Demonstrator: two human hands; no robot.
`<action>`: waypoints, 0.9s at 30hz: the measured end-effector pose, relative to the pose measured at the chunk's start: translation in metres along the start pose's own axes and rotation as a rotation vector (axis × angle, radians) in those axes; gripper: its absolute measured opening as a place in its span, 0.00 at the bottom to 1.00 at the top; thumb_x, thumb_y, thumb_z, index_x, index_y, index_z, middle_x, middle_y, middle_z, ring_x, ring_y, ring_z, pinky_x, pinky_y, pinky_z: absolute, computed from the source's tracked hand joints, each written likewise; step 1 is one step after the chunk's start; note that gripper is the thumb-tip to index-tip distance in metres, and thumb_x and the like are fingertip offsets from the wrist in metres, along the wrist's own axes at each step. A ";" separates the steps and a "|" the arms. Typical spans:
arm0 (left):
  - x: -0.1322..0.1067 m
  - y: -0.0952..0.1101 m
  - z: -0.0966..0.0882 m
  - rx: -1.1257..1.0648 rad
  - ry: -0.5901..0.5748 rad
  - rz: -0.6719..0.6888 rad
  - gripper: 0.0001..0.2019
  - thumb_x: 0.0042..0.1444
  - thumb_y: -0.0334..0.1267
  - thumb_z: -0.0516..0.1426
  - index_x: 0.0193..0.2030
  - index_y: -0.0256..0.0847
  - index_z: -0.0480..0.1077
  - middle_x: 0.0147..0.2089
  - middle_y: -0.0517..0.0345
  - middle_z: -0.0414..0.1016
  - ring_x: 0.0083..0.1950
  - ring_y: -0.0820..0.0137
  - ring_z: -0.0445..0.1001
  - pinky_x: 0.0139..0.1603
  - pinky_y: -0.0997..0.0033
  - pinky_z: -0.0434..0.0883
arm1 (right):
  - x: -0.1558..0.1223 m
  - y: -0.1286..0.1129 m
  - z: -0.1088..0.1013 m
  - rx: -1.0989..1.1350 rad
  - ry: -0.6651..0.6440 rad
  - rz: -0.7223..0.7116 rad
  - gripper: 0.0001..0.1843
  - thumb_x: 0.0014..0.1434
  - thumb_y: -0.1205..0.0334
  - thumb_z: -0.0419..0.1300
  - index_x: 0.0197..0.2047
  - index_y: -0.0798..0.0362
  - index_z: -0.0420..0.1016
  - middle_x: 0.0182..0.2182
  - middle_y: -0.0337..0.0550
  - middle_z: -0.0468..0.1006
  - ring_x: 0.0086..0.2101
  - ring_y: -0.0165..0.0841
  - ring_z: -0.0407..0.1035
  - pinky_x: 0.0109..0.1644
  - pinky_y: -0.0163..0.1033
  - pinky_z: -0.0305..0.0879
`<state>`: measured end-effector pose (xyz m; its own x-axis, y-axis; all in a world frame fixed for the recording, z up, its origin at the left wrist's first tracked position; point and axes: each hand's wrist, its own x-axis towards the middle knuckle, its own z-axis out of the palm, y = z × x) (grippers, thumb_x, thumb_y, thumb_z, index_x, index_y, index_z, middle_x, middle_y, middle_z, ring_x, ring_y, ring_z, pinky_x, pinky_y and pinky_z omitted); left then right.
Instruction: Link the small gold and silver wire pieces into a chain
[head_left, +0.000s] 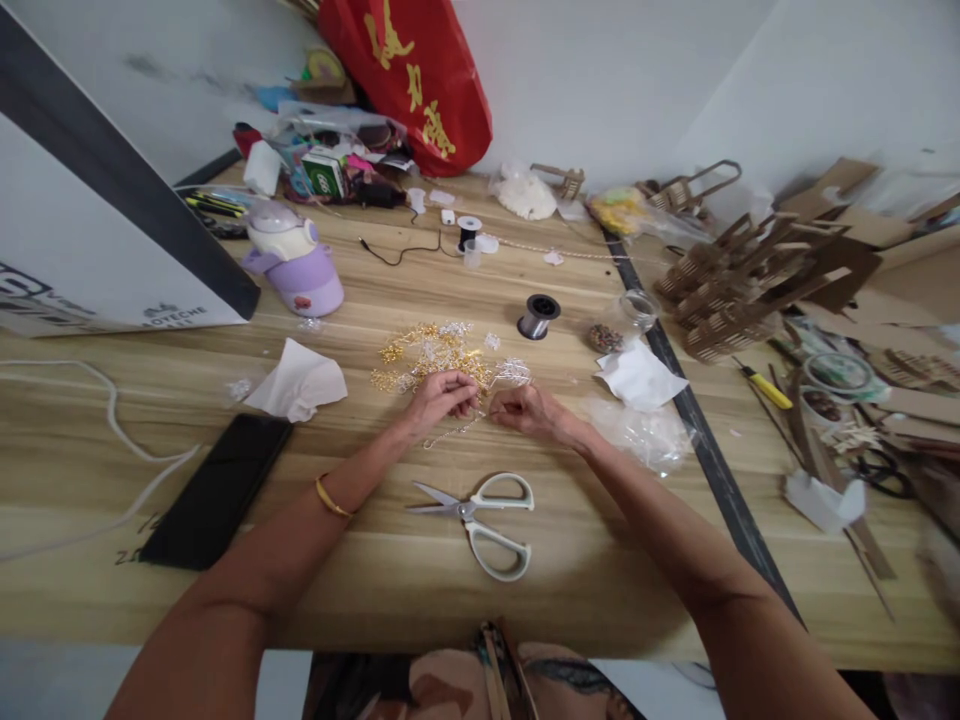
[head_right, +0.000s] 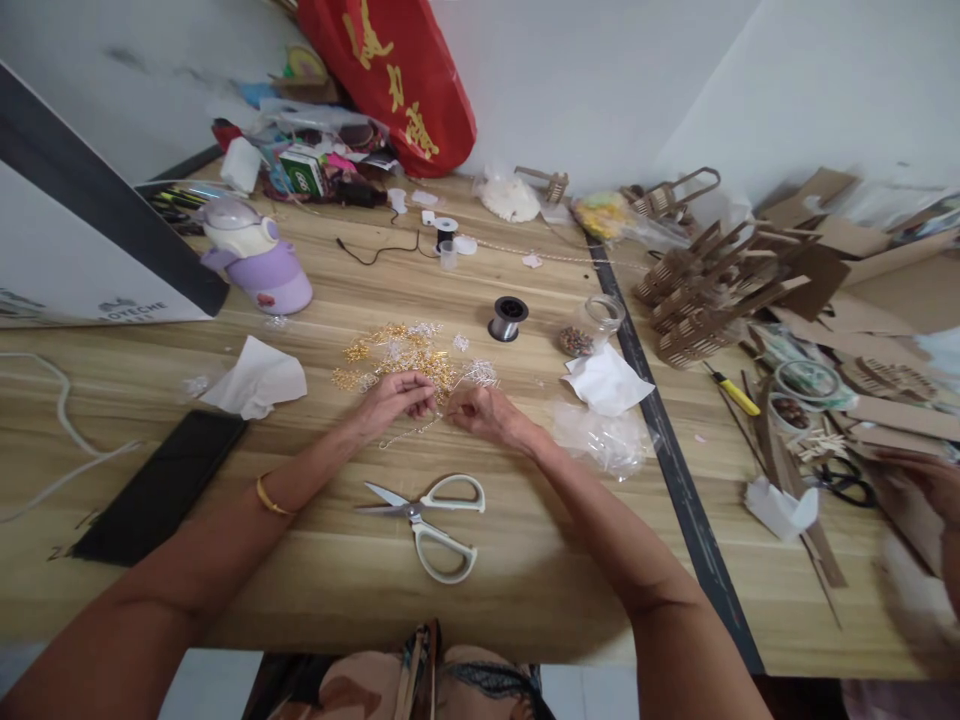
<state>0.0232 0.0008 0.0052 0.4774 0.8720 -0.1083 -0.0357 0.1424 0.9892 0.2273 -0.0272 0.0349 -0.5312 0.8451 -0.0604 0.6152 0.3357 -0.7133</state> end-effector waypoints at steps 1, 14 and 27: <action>0.000 0.000 0.000 0.017 -0.005 0.007 0.15 0.50 0.44 0.62 0.33 0.33 0.69 0.28 0.56 0.76 0.23 0.79 0.69 0.25 0.80 0.67 | -0.001 -0.001 0.001 0.015 0.007 -0.012 0.08 0.56 0.63 0.56 0.29 0.57 0.74 0.19 0.32 0.58 0.21 0.23 0.50 0.26 0.30 0.45; -0.005 0.008 0.005 0.109 -0.328 -0.105 0.15 0.50 0.45 0.62 0.32 0.32 0.69 0.31 0.52 0.78 0.21 0.80 0.66 0.21 0.80 0.64 | -0.013 0.004 0.001 0.050 0.098 0.015 0.11 0.59 0.61 0.55 0.32 0.58 0.75 0.24 0.37 0.68 0.24 0.25 0.55 0.29 0.31 0.51; -0.004 0.008 0.001 0.092 -0.319 -0.149 0.14 0.47 0.43 0.64 0.31 0.32 0.71 0.27 0.55 0.75 0.21 0.80 0.65 0.21 0.81 0.63 | -0.040 0.017 -0.010 -0.003 0.061 0.088 0.12 0.61 0.59 0.54 0.33 0.56 0.74 0.22 0.35 0.67 0.24 0.25 0.57 0.28 0.31 0.50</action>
<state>0.0216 -0.0016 0.0137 0.7216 0.6529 -0.2303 0.1274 0.2016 0.9711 0.2643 -0.0515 0.0322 -0.4385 0.8952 -0.0796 0.6597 0.2604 -0.7050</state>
